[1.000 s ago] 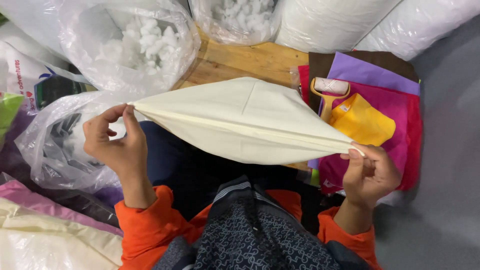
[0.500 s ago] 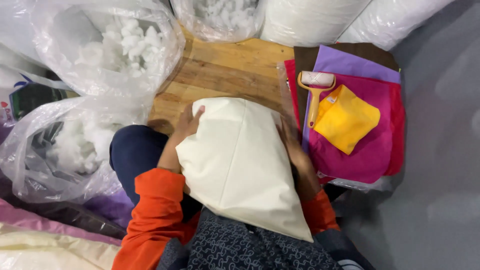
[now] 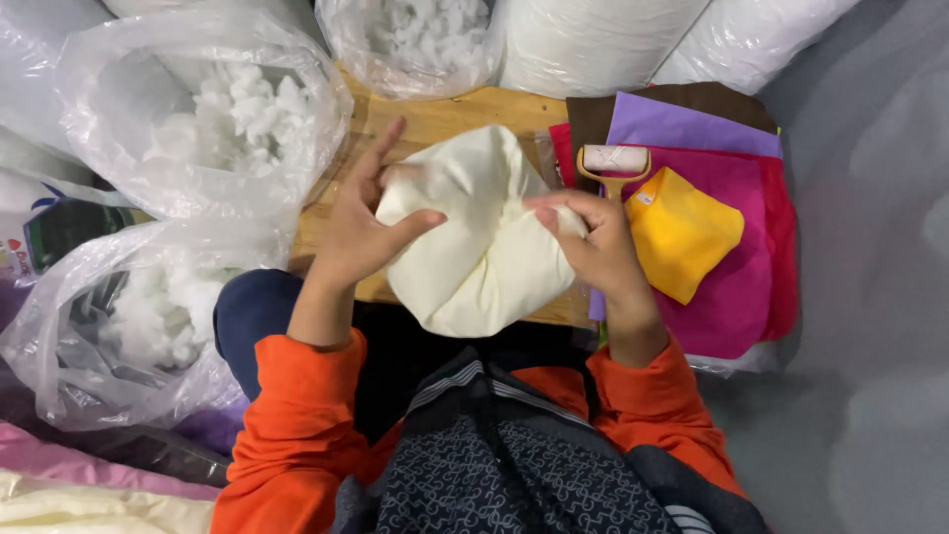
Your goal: Stuffing a white pillowcase with fiberfill, cleaning a purple fabric piece with a lint roller, and then stuffing the purple piece.
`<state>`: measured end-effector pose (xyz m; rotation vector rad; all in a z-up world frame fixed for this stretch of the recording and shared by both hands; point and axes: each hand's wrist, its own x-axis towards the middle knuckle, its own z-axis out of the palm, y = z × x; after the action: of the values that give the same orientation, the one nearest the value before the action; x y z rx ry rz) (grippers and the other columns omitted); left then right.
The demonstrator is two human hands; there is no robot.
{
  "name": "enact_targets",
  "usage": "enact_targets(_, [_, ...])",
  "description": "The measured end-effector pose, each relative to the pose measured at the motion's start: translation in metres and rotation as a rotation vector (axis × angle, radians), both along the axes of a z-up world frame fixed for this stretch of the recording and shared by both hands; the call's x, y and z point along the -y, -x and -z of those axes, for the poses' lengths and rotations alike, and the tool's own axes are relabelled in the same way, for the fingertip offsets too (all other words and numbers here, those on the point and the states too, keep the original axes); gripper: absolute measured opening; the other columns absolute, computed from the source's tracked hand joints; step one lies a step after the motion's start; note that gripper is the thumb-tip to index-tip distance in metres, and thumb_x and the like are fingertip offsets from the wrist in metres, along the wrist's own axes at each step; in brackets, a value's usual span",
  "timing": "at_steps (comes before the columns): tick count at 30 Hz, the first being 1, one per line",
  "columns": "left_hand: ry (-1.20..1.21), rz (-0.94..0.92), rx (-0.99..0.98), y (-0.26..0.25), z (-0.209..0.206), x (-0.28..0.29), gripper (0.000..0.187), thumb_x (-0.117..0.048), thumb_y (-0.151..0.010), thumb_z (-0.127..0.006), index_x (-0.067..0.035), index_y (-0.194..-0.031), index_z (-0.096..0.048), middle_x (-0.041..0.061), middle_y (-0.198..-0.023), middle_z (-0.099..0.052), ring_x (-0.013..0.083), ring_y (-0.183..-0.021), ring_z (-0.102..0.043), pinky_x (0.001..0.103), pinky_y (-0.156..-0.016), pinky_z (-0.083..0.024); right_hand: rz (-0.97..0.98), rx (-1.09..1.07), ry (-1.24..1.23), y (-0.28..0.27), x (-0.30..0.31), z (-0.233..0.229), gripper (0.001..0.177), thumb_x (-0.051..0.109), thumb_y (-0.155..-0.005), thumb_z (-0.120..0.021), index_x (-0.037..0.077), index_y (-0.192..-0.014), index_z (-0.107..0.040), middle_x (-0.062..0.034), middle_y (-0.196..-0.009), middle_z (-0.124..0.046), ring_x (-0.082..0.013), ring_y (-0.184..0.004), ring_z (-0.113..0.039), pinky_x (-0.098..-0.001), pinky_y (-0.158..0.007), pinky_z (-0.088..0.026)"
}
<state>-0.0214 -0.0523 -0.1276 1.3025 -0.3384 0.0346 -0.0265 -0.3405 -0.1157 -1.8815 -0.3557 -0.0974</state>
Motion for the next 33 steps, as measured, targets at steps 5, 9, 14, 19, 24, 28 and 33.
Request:
enact_targets(5, [-0.163, -0.495, 0.064, -0.013, -0.025, -0.028, 0.008, -0.017, -0.099, -0.079, -0.01, -0.104, -0.077, 0.001, -0.075, -0.066, 0.0055, -0.066, -0.054, 0.019, -0.062, -0.047, 0.218, 0.222, -0.104, 0.0, 0.023, -0.048, 0.027, 0.014, -0.111, -0.042, 0.0, -0.111, -0.065, -0.0207, -0.096, -0.073, -0.0335, -0.096, -0.073, -0.041, -0.083, -0.063])
enact_targets(9, [-0.157, -0.422, 0.0, 0.0, 0.002, -0.048, 0.053, -0.048, -0.111, -0.042, -0.003, -0.118, -0.069, 0.01, -0.102, -0.067, 0.0166, -0.093, -0.058, 0.035, -0.09, -0.055, -0.183, 0.209, 0.283, 0.019, 0.029, -0.036, 0.053, 0.044, -0.103, -0.05, 0.006, -0.137, -0.063, -0.0251, -0.145, -0.052, -0.045, -0.139, -0.045, -0.0541, -0.115, -0.036])
enact_targets(14, [-0.353, -0.268, -0.566, 0.018, 0.135, -0.094, 0.076, -0.072, -0.103, -0.034, -0.009, -0.102, -0.076, 0.01, -0.074, -0.065, 0.0171, -0.069, -0.063, 0.032, -0.074, -0.059, -0.459, -0.198, 0.314, 0.04, 0.037, 0.085, 0.032, 0.023, -0.1, -0.064, -0.003, -0.118, -0.066, -0.0286, -0.132, -0.057, -0.0513, -0.123, -0.055, -0.0607, -0.101, -0.048])
enact_targets(19, [-0.713, -0.401, -0.494, 0.04, 0.101, -0.068, 0.082, -0.056, -0.088, -0.081, 0.001, -0.14, -0.056, 0.025, -0.115, -0.069, 0.0392, -0.112, -0.066, 0.051, -0.097, -0.053, 0.207, -0.601, -0.196, 0.045, 0.046, 0.152, 0.039, 0.041, -0.109, -0.048, 0.016, -0.138, -0.05, -0.015, -0.145, -0.05, -0.0372, -0.132, -0.053, -0.0577, -0.094, -0.055])
enact_targets(24, [-0.329, -0.041, -0.906, 0.03, 0.087, -0.014, 0.103, -0.074, -0.092, -0.054, 0.005, -0.155, -0.037, 0.026, -0.153, -0.046, 0.035, -0.14, -0.047, 0.051, -0.115, -0.039, 0.251, -0.661, -0.274, 0.046, 0.009, 0.104, 0.085, 0.051, -0.095, -0.061, 0.02, -0.161, -0.016, -0.0253, -0.158, -0.027, -0.049, -0.144, -0.03, -0.0753, -0.096, -0.03])
enact_targets(28, [-0.225, -0.072, -0.941, 0.048, 0.083, -0.002, 0.097, -0.037, -0.077, -0.088, 0.0, -0.152, -0.04, 0.026, -0.139, -0.058, 0.0358, -0.12, -0.063, 0.05, -0.097, -0.055, 0.252, -0.513, -0.385, 0.038, -0.001, 0.08, 0.088, 0.032, -0.091, -0.071, 0.015, -0.159, -0.019, -0.0232, -0.155, -0.033, -0.0429, -0.142, -0.036, -0.0648, -0.106, -0.033])
enact_targets(33, [0.148, -0.538, -0.207, 0.02, 0.066, -0.042, 0.085, -0.005, -0.094, -0.077, -0.008, -0.159, -0.021, 0.018, -0.144, -0.056, 0.0236, -0.122, -0.064, 0.035, -0.099, -0.06, 0.305, -0.198, -0.834, 0.003, 0.026, 0.09, 0.081, 0.007, -0.105, -0.063, 0.022, -0.165, -0.011, -0.0226, -0.155, -0.046, -0.0335, -0.136, -0.057, -0.0521, -0.117, -0.048])
